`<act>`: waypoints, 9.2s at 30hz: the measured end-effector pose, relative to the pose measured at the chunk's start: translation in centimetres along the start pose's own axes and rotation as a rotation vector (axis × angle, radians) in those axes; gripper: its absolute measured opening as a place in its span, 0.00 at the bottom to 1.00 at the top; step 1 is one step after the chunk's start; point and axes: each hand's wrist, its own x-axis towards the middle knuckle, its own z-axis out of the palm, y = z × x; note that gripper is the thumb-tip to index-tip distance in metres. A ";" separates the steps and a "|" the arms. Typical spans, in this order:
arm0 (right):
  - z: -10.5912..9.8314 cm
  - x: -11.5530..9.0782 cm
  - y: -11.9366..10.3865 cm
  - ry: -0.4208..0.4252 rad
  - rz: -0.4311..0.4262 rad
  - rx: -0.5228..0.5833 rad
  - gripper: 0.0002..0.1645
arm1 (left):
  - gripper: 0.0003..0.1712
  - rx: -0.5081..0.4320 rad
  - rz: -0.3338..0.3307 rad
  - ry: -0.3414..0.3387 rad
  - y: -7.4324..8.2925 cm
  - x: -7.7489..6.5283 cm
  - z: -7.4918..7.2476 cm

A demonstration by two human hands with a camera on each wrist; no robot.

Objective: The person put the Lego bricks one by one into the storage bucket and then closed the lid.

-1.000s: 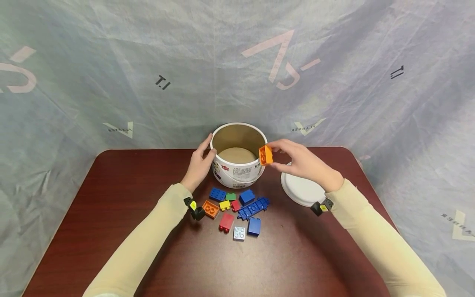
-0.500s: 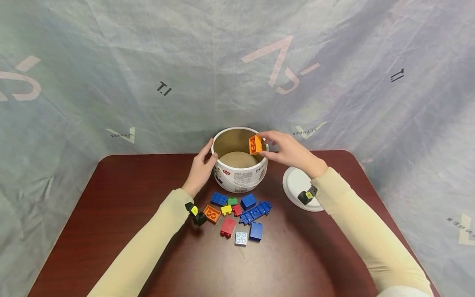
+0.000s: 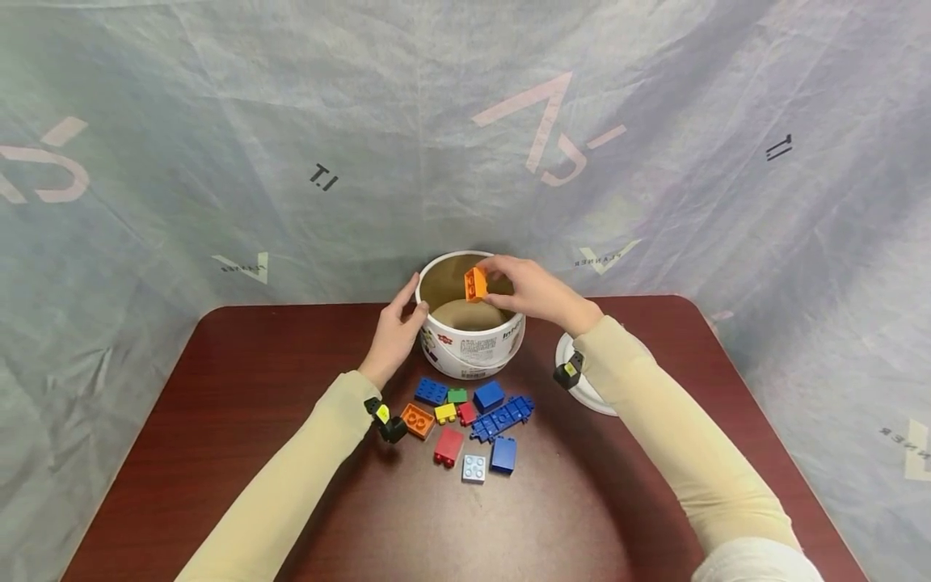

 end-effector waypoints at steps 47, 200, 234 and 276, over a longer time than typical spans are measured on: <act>1.8 1.9 0.5 -0.036 -0.042 -0.097 0.28 | 0.34 -0.005 -0.013 -0.019 3.2 -1.2 -0.1; -2.8 -7.9 -4.4 0.098 -0.315 -0.264 0.28 | 0.35 0.037 0.010 -0.014 0.2 -0.2 -0.2; -0.9 -4.1 -0.3 0.059 -0.039 -0.238 0.29 | 0.35 0.051 0.008 -0.009 0.2 -0.4 0.0; 1.7 1.9 -1.0 -0.168 0.029 -0.261 0.25 | 0.34 0.037 0.018 0.024 0.2 0.1 0.1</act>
